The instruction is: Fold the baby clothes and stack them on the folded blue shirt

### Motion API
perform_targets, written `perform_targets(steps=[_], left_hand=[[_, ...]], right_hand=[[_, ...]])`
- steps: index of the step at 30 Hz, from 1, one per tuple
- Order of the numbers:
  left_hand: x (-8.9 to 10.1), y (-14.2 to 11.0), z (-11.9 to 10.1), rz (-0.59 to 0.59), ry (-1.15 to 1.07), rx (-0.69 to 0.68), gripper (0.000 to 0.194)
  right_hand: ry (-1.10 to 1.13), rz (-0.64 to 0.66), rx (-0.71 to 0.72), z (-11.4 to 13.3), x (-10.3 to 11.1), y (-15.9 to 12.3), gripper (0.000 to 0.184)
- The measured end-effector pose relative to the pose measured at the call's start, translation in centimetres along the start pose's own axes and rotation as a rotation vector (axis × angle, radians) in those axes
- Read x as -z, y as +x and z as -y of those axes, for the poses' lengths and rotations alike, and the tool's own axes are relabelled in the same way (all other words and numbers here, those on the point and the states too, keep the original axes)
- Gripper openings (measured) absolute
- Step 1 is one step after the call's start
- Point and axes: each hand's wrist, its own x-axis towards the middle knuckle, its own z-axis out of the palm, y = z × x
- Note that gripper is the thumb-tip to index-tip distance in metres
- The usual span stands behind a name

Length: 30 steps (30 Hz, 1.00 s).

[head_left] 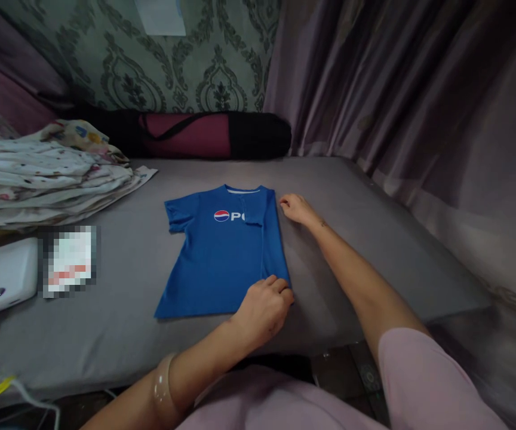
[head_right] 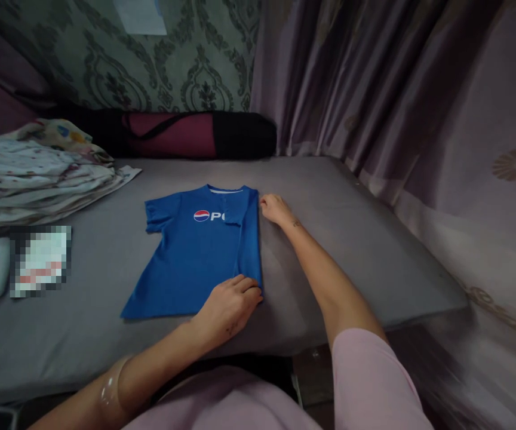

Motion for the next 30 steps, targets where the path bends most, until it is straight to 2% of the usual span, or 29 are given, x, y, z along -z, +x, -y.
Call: perform_targets(steps=[5,8,10,13,17,22,27,30], left_hand=[[0.4,0.5,0.0,-0.083,-0.140,0.029,0.028],[-0.7,0.8,0.7,-0.197,-0.038,0.125,0.031],[-1.9,0.8,1.3,-0.221,0.035,0.178,0.042],[-3.1,0.5,1.7,-0.185,0.050,0.205,0.059],[-2.8,0.0,1.8,-0.145,0.028,0.189,0.063],[-1.8,-0.5,1.8,-0.127,-0.040,0.149,0.060],[-1.8,-0.4,1.9,-0.119,-0.078,0.139,0.059],[-1.7,-0.3,2.0,-0.112,-0.103,0.146,0.059]], right_hand=[[0.008,-0.053,0.018,0.8,-1.3,0.4,0.034],[0.023,-0.074,0.078,2.4,-2.9,1.1,0.041],[0.014,-0.052,0.096,3.7,-4.0,1.7,0.047],[0.006,-0.001,0.049,5.5,-5.3,2.5,0.059],[0.001,0.037,-0.041,6.9,-5.9,3.5,0.067],[-0.081,0.042,-0.075,7.5,-6.1,4.3,0.067],[-0.126,-0.012,-0.079,7.6,-6.8,4.4,0.067],[-0.102,0.000,-0.075,7.4,-6.5,4.7,0.067]])
